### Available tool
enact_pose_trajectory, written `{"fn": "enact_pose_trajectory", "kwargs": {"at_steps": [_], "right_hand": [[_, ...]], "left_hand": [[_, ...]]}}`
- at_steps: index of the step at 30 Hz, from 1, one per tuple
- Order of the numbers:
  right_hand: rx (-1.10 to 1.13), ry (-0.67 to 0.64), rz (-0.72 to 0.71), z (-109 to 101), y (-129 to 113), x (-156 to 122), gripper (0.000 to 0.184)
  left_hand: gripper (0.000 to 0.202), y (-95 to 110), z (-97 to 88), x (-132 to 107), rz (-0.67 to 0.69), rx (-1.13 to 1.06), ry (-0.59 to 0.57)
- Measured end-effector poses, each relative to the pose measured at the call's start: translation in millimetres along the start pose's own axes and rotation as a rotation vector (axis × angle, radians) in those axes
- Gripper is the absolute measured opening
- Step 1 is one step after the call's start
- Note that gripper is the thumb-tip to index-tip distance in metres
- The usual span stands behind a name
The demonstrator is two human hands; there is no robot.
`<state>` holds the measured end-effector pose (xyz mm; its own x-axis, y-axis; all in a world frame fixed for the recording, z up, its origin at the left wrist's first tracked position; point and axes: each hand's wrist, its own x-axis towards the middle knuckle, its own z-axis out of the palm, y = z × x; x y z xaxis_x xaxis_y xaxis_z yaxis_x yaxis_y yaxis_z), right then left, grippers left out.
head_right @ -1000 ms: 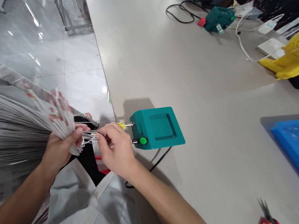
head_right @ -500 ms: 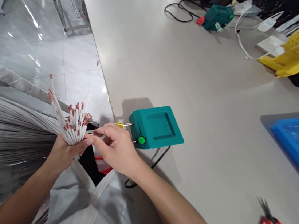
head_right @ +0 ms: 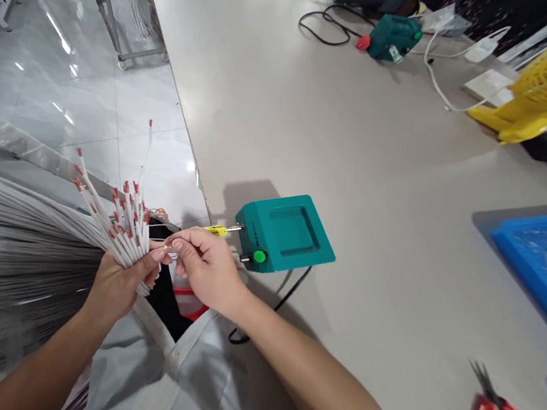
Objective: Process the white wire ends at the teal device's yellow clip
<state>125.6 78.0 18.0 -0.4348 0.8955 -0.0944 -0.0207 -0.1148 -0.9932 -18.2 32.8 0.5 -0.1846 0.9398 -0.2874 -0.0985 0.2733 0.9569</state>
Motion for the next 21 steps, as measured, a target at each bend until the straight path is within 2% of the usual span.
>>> {"fn": "enact_pose_trajectory", "kwargs": {"at_steps": [6, 12, 16, 18, 21], "right_hand": [[-0.199, 0.062, -0.124, 0.7, -1.6, -1.2, 0.016], [-0.422, 0.105, -0.267, 0.7, 0.8, -2.0, 0.017], [-0.540, 0.148, -0.356, -6.5, -6.2, -4.0, 0.014], [-0.544, 0.101, -0.457, -11.3, -12.2, -4.0, 0.014], [-0.561, -0.093, -0.549, -18.9, -21.1, -0.2, 0.014]], "left_hand": [[0.014, 2.3, -1.0, -1.5, -0.024, 0.014, -0.043], [0.015, 4.1, -6.3, -2.7, -0.043, -0.162, -0.138], [0.016, 4.2, -7.8, -2.4, -0.070, -0.180, -0.137], [0.017, 3.2, -7.7, -1.6, -0.085, -0.173, -0.133], [0.018, 0.9, -8.9, -0.4, -0.074, -0.166, -0.174]]}}
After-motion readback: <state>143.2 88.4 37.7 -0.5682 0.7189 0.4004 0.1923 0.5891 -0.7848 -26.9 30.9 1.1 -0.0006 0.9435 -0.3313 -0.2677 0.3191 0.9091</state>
